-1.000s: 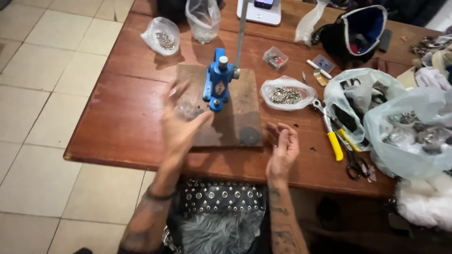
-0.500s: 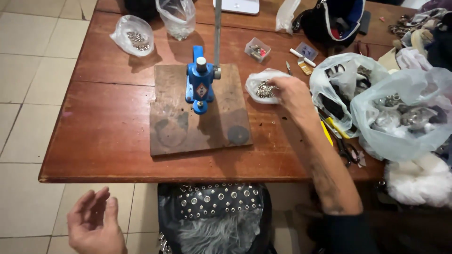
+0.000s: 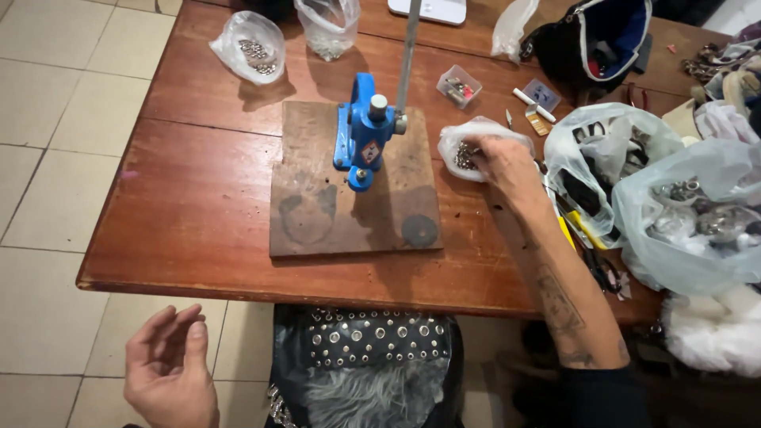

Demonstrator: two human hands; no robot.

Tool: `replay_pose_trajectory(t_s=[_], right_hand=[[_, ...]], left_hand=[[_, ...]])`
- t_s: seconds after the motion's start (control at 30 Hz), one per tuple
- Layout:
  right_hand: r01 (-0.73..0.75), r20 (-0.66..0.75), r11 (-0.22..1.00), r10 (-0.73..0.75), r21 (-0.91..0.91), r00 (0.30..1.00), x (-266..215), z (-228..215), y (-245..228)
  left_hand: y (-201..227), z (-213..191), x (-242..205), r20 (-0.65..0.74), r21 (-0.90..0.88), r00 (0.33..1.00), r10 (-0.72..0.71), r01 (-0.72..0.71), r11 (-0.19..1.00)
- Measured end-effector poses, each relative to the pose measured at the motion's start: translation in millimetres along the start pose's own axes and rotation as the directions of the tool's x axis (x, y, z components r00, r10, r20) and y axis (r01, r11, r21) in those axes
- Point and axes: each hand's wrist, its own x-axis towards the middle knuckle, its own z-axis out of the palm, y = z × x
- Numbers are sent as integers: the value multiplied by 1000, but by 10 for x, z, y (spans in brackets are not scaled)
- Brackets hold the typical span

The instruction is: Attaching metal grommets to a leather and fur garment component using a manual hand press machine.

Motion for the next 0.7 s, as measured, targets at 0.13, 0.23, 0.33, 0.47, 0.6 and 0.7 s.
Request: replay_pose_trajectory(t_s=[0.13,0.23,0.33,0.47,0.6,0.7], right_hand=[[-20,13,998,20,-62,1000,30,-7,-73],[-89,-58,996,89,11,994,30,-47,-151],[-144,-154,983,161,117,975,-35,-111,-245],[-211,-189,812,363,544,912,-123,-121,-331],[-91,-158,470,464,878,872,-140,-66,-442],[-13,-151,331,466,944,872,-89,61,-741]], left_hand=[[115,34,-13,10,4,1000,-1,0,1000],[123,13,-22,-4,-11,1000,-23,23,1000],[170,-4,-25,-5,14,998,-59,59,998],[81,-48,-41,1,-8,999,-48,48,999],[154,-7,-31,9,41,999,-52,52,998],[299,65,-48,1,22,995,-99,99,995]])
